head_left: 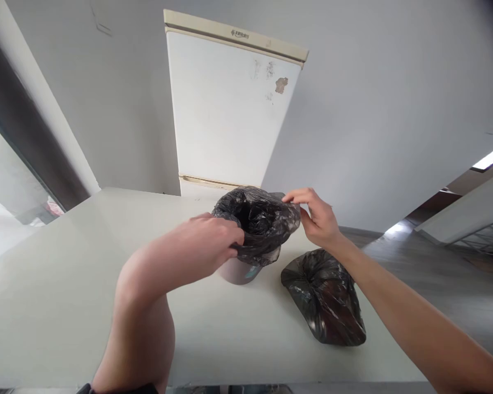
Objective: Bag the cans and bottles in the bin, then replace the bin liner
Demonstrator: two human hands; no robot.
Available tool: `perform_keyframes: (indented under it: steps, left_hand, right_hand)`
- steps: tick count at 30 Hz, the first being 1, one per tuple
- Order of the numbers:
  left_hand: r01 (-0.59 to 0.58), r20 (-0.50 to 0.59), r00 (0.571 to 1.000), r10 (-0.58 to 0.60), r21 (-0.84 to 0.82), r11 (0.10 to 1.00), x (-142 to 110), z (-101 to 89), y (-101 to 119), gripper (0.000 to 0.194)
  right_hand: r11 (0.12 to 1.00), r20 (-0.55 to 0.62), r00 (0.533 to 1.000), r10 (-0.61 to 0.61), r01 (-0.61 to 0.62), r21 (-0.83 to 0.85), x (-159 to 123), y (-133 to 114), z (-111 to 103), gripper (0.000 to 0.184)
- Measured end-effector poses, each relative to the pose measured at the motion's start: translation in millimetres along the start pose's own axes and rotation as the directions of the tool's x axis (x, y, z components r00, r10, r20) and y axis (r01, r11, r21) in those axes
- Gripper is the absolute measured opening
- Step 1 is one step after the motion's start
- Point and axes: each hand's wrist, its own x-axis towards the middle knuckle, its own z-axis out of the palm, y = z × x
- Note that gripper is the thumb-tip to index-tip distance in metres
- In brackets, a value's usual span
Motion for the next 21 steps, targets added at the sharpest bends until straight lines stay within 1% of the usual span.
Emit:
perform_keyframes:
  steps: [2, 3, 4, 5, 6, 7, 8, 9, 10, 11, 13, 14, 15, 16, 17, 18, 19, 20, 21]
  left_hand:
    - [0.011, -0.141, 0.99, -0.018, -0.046, 0.999, -1, -8.6, -2, 0.025]
    - [0.036, -0.238, 0.97, -0.054, -0.08, 0.996, -2, -12.1, -4, 0.026]
    - [0.072, -0.352, 0.929, -0.111, -0.123, 0.99, -1, -14.8, -5, 0.025]
    - [0.111, -0.472, 0.862, -0.182, -0.174, 0.978, 0, -16.5, -7, 0.024]
    - [0.143, -0.578, 0.775, -0.254, -0.23, 0.962, 1, -17.3, -9, 0.023]
    - [0.164, -0.659, 0.682, -0.317, -0.284, 0.945, 4, -17.2, -12, 0.022]
    - [0.172, -0.717, 0.595, -0.364, -0.329, 0.929, 6, -16.5, -15, 0.02]
    - [0.174, -0.754, 0.523, -0.397, -0.362, 0.916, 9, -15.4, -19, 0.019]
    - [0.172, -0.776, 0.472, -0.418, -0.384, 0.907, 12, -14.2, -23, 0.018]
    - [0.17, -0.79, 0.435, -0.432, -0.4, 0.901, 14, -13.0, -27, 0.017]
    - [0.161, -0.809, 0.383, -0.446, -0.417, 0.894, 17, -11.4, -33, 0.015]
    - [0.151, -0.815, 0.369, -0.447, -0.422, 0.894, 17, -11.1, -35, 0.015]
    - [0.14, -0.818, 0.364, -0.446, -0.425, 0.894, 17, -11.0, -34, 0.015]
    - [0.127, -0.822, 0.361, -0.44, -0.424, 0.897, 17, -11.3, -33, 0.016]
    - [0.112, -0.828, 0.358, -0.432, -0.421, 0.9, 16, -11.8, -30, 0.016]
    - [0.095, -0.83, 0.362, -0.424, -0.42, 0.903, 15, -12.3, -26, 0.017]
    - [0.077, -0.831, 0.367, -0.417, -0.42, 0.904, 13, -12.9, -21, 0.017]
    - [0.062, -0.832, 0.373, -0.41, -0.419, 0.906, 12, -13.3, -15, 0.019]
    - [0.051, -0.831, 0.386, -0.401, -0.415, 0.908, 10, -13.4, -8, 0.02]
  right_hand:
    - [0.997, -0.025, 0.997, 0.074, -0.074, 0.024, 28, -6, 3, 0.014]
    - [0.994, -0.053, 0.993, 0.109, -0.108, 0.023, 43, -7, 6, 0.015]
    - [0.991, -0.091, 0.987, 0.132, -0.131, 0.017, 58, -6, 10, 0.019]
    - [0.99, -0.131, 0.982, 0.139, -0.14, 0.007, 74, -4, 13, 0.024]
    - [0.991, -0.165, 0.977, 0.132, -0.135, -0.006, 90, -1, 17, 0.028]
    - [0.992, -0.187, 0.976, 0.114, -0.121, -0.023, 105, 2, 21, 0.032]
    - [0.994, -0.201, 0.975, 0.091, -0.102, -0.042, 118, 4, 24, 0.034]
    - [0.994, -0.215, 0.974, 0.072, -0.087, -0.059, 128, 5, 25, 0.034]
    - [0.994, -0.239, 0.969, 0.062, -0.081, -0.074, 135, 3, 26, 0.033]
    - [0.993, -0.28, 0.958, 0.056, -0.084, -0.088, 138, -2, 25, 0.03]
    - [0.991, -0.363, 0.932, 0.029, -0.074, -0.11, 129, -22, 20, 0.022]
    - [0.992, -0.356, 0.935, 0.002, -0.047, -0.116, 119, -35, 18, 0.019]
    - [0.993, -0.276, 0.961, -0.033, 0.001, -0.114, 106, -48, 16, 0.019]
    - [0.994, -0.118, 0.991, -0.068, 0.057, -0.091, 92, -60, 15, 0.024]
    - [0.995, 0.105, 0.992, -0.067, 0.075, -0.072, 78, -68, 16, 0.026]
    - [0.994, 0.26, 0.966, -0.009, 0.036, -0.102, 67, -73, 18, 0.024]
    - [0.989, 0.369, 0.927, 0.067, -0.012, -0.15, 58, -73, 22, 0.018]
    - [0.975, 0.429, 0.89, 0.153, -0.066, -0.21, 54, -70, 27, 0.009]
    - [0.959, 0.44, 0.871, 0.218, -0.108, -0.261, 53, -64, 34, 0.005]
